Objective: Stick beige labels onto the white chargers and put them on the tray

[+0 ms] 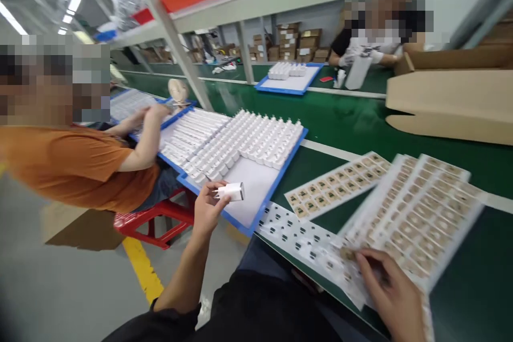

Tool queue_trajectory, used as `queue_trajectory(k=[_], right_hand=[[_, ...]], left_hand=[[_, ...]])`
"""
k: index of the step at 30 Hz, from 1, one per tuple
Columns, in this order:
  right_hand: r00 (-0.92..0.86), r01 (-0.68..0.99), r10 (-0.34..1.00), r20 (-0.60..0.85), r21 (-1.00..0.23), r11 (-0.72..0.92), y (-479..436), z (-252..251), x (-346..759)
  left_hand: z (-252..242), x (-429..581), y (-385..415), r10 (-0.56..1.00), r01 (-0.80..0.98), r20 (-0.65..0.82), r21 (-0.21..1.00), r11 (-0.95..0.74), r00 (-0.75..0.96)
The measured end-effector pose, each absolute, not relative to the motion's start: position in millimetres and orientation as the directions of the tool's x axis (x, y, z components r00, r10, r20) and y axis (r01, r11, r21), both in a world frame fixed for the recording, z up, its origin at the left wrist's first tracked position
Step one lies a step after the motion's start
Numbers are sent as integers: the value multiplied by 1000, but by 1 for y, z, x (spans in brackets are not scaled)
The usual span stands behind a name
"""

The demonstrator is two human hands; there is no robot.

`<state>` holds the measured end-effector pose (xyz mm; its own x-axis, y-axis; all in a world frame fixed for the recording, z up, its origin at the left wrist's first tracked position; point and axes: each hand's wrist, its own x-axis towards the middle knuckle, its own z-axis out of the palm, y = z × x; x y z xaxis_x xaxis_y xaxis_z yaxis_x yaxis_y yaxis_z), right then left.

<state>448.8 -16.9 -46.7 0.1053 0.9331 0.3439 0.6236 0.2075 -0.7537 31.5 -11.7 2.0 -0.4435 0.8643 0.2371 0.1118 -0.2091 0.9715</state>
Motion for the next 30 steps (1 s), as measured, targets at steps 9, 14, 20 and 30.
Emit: queue_trajectory(k=[9, 14, 20, 30], right_hand=[[95, 605, 924, 371, -759, 242, -29, -19, 430], [83, 578, 929, 361, -777, 250, -34, -15, 425], [100, 506, 936, 337, -827, 244, -32, -20, 430], [103, 132, 960, 259, -960, 245, -51, 6, 390]], left_hand=[[-14, 199, 4, 936, -531, -115, 797, 287, 332], [-25, 215, 15, 929, -344, -30, 924, 167, 370], [-30, 217, 9, 927, -207, 69, 978, 9, 368], [-28, 208, 3, 878, 8, 174, 980, -198, 447]])
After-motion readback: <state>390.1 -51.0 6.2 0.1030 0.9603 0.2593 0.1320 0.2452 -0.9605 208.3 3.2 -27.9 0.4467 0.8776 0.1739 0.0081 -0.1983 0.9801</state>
